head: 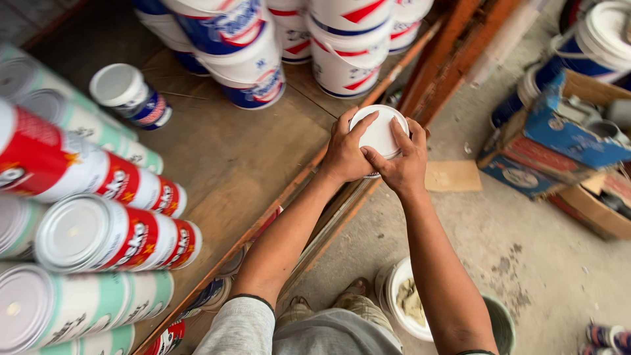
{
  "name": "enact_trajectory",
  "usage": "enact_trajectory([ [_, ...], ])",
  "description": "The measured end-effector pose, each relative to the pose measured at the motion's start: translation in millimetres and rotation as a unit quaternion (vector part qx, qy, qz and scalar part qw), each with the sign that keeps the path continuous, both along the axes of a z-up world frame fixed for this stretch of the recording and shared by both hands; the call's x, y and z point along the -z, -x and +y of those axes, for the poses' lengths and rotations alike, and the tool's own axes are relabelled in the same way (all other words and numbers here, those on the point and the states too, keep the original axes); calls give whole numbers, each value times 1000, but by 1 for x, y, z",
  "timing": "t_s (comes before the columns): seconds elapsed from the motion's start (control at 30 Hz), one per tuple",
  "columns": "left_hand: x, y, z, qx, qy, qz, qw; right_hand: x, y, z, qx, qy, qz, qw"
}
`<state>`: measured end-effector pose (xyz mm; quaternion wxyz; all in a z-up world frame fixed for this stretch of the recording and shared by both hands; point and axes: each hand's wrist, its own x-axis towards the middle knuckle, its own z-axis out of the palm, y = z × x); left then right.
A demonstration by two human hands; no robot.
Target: The person picks up small white paint cans from a bucket on the floor and places them onto a metal shelf among other paint containers. They repeatedly retrieve cans and arrange them in a stack on the shelf.
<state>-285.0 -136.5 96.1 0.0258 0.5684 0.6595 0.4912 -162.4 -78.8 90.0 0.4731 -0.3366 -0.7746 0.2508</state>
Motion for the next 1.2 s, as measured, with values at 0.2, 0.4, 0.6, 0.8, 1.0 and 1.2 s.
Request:
enact_trajectory([
  [0.2,-24,60,-39,-108,-5,23,994,-17,74,-8,-104,-4,-1,995],
  [0.4,-35,98,-84,-227,-16,7,974,-31,143,-29,-225,-31,3,974],
  [0.6,-27,122,-128,-328,-21,8,945,-22,191,-54,-327,-49,4,944],
  [0.8,-22,124,-164,-384,-35,7,923,-16,213,-82,-395,-40,-11,918],
  [1.0,-2,135,-187,-422,-28,-22,906,-3,231,-108,-413,-10,-50,909],
  [1.2,-3,139,-195,-424,-2,-23,905,7,239,-118,-406,-16,-36,913],
])
